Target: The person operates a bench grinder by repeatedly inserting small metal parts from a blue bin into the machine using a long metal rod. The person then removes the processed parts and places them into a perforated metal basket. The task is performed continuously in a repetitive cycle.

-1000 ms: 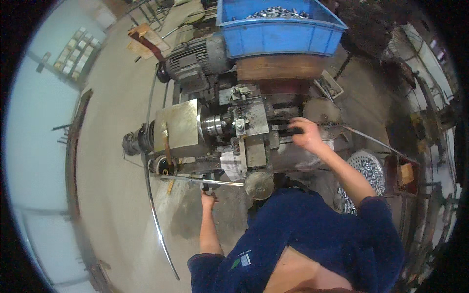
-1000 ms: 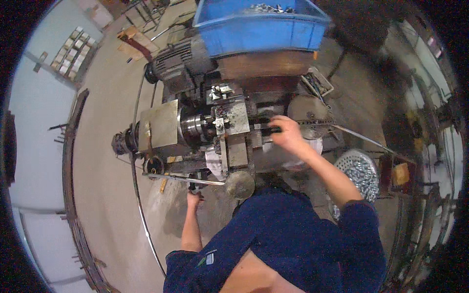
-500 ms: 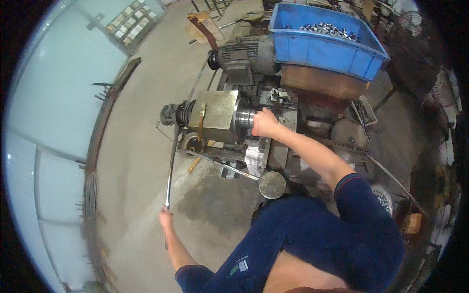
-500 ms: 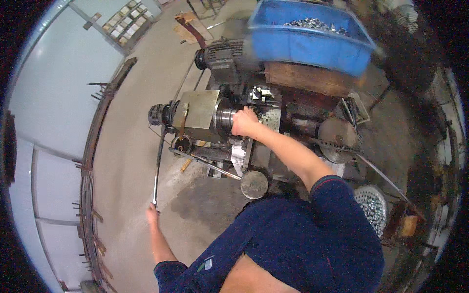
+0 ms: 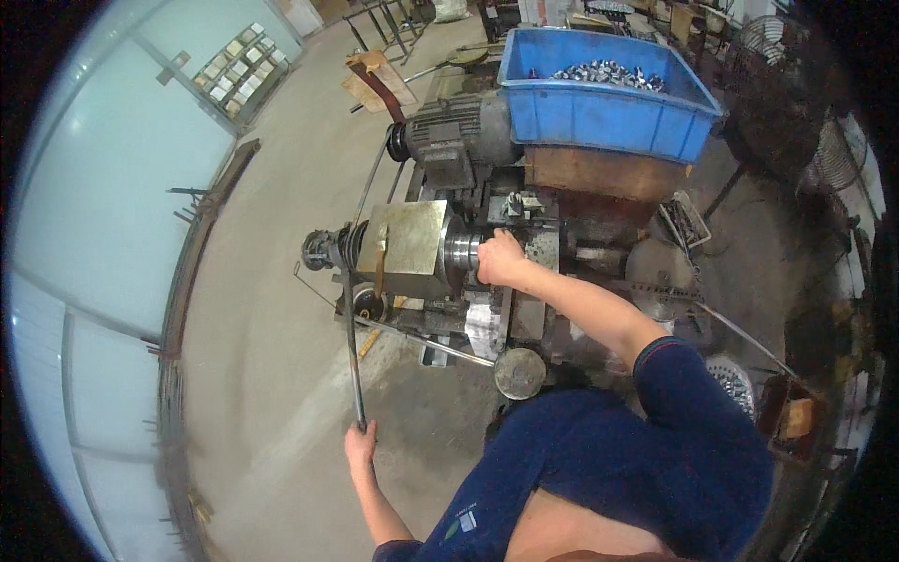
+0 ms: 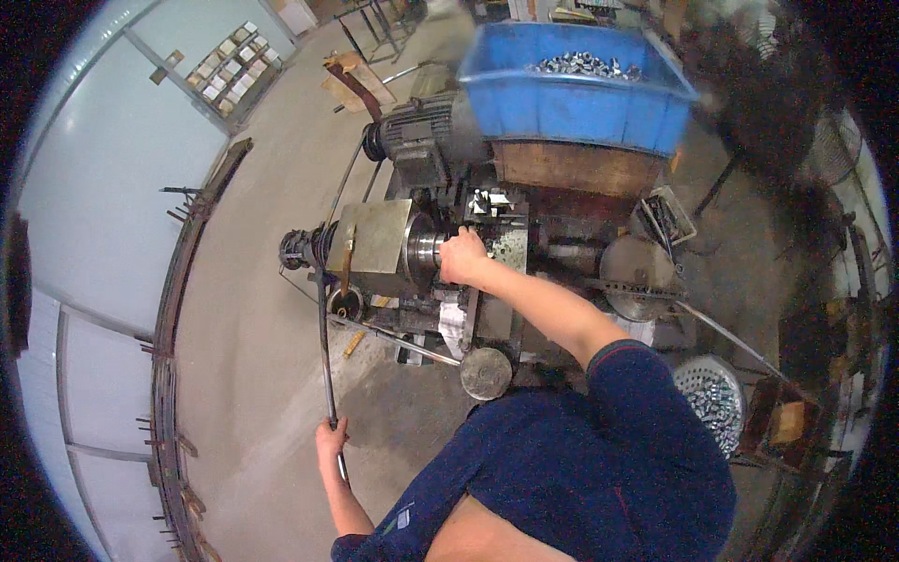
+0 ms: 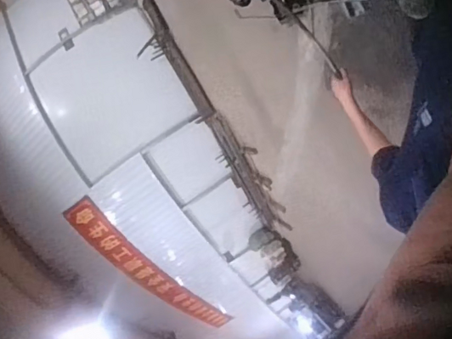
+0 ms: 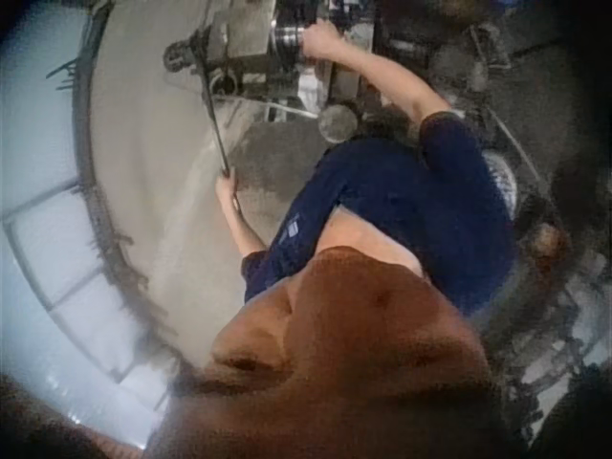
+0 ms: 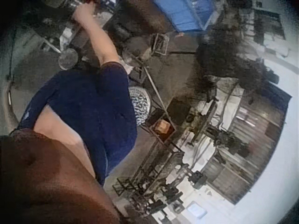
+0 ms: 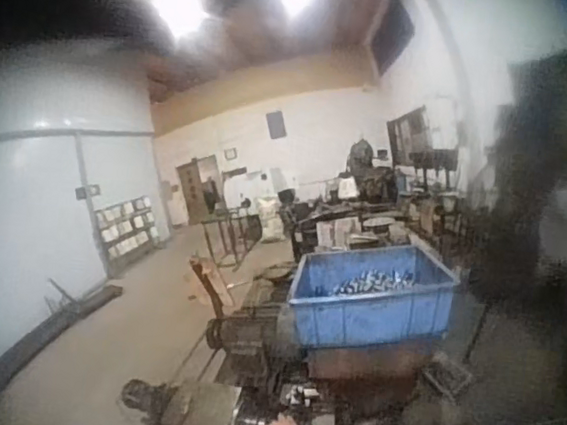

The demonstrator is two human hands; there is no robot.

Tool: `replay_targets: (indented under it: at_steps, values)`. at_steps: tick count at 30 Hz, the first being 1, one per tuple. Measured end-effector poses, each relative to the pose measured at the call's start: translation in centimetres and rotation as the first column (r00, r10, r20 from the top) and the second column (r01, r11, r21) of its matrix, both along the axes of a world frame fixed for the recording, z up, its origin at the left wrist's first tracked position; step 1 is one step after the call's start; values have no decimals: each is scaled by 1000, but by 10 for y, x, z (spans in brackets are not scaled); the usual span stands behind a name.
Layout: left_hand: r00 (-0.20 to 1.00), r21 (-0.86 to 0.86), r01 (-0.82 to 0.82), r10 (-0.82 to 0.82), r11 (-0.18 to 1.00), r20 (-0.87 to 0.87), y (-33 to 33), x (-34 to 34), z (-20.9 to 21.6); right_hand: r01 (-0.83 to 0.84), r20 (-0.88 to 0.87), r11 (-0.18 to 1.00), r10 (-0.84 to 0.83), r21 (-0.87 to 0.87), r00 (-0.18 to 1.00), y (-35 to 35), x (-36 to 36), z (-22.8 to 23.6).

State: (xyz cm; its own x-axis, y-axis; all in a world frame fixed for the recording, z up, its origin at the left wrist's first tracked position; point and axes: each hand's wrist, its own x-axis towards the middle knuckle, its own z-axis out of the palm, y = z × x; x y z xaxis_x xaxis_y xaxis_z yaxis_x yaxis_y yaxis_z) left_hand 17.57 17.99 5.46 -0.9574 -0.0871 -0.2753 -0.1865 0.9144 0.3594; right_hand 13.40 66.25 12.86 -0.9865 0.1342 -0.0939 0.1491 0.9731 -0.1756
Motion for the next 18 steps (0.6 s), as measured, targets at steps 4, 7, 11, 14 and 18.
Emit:
replay_targets:
  at_steps: [4, 7, 11, 14, 18]
  values:
    - [965, -65, 262, -260, 963, 40, 29, -39, 42, 23, -213, 999, -16, 32, 977, 11, 7, 0]
    - [981, 285, 193, -191, 939, -35, 18, -66, 3, -89, -280, 995, 71, -53, 957, 20, 27, 53]
    - [978, 614, -42, -93, 789, 187, 22, -85, -28, -149, -651, 985, 168, 85, 740, 84, 55, 110]
    - [979, 619, 10, -134, 785, 154, 23, -87, -27, 9, -784, 985, 131, 171, 607, 154, 54, 151]
    - [988, 642, -13, -90, 767, 127, 23, -91, -28, 260, -827, 962, -80, 81, 556, 182, 60, 190]
